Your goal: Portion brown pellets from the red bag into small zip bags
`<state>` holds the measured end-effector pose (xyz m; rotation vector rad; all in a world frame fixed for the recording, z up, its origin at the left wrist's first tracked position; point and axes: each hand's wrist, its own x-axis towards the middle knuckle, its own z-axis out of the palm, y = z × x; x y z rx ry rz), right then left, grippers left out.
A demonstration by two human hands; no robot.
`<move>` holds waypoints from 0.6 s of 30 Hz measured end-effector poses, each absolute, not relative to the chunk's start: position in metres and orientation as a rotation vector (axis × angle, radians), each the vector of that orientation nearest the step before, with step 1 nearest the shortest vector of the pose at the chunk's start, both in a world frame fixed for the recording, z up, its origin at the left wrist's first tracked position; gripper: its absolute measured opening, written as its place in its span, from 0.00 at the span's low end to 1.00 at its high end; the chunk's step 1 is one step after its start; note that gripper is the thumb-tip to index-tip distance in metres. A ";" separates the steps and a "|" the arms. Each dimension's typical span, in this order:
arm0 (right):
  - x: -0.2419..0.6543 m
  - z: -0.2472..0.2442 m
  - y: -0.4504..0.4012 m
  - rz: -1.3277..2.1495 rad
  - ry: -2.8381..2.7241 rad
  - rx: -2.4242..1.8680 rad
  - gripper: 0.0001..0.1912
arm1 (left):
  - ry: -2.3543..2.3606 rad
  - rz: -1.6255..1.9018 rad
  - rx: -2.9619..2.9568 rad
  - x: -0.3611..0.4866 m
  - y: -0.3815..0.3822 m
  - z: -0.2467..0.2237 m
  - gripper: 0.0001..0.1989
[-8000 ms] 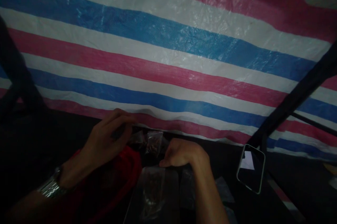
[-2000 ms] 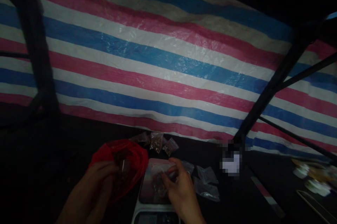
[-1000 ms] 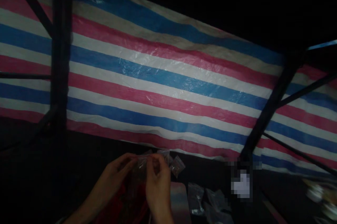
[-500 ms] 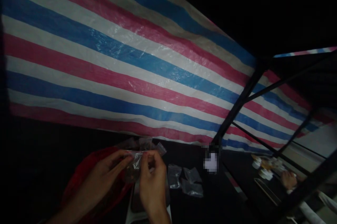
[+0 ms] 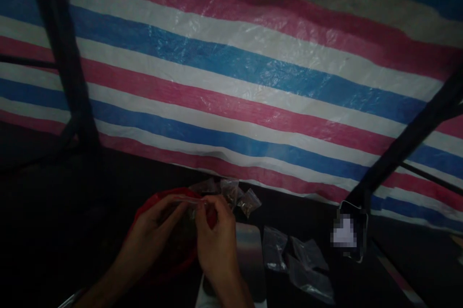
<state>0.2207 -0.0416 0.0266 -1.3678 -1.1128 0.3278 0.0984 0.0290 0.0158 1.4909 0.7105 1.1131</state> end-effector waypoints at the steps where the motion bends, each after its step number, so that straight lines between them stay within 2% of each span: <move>1: 0.222 0.027 -0.041 0.350 -1.118 -1.359 0.11 | 0.716 1.121 1.487 0.100 0.028 0.015 0.14; 18: 0.228 0.029 -0.042 0.438 -1.034 -1.374 0.11 | 0.706 1.090 1.398 0.118 0.022 0.010 0.14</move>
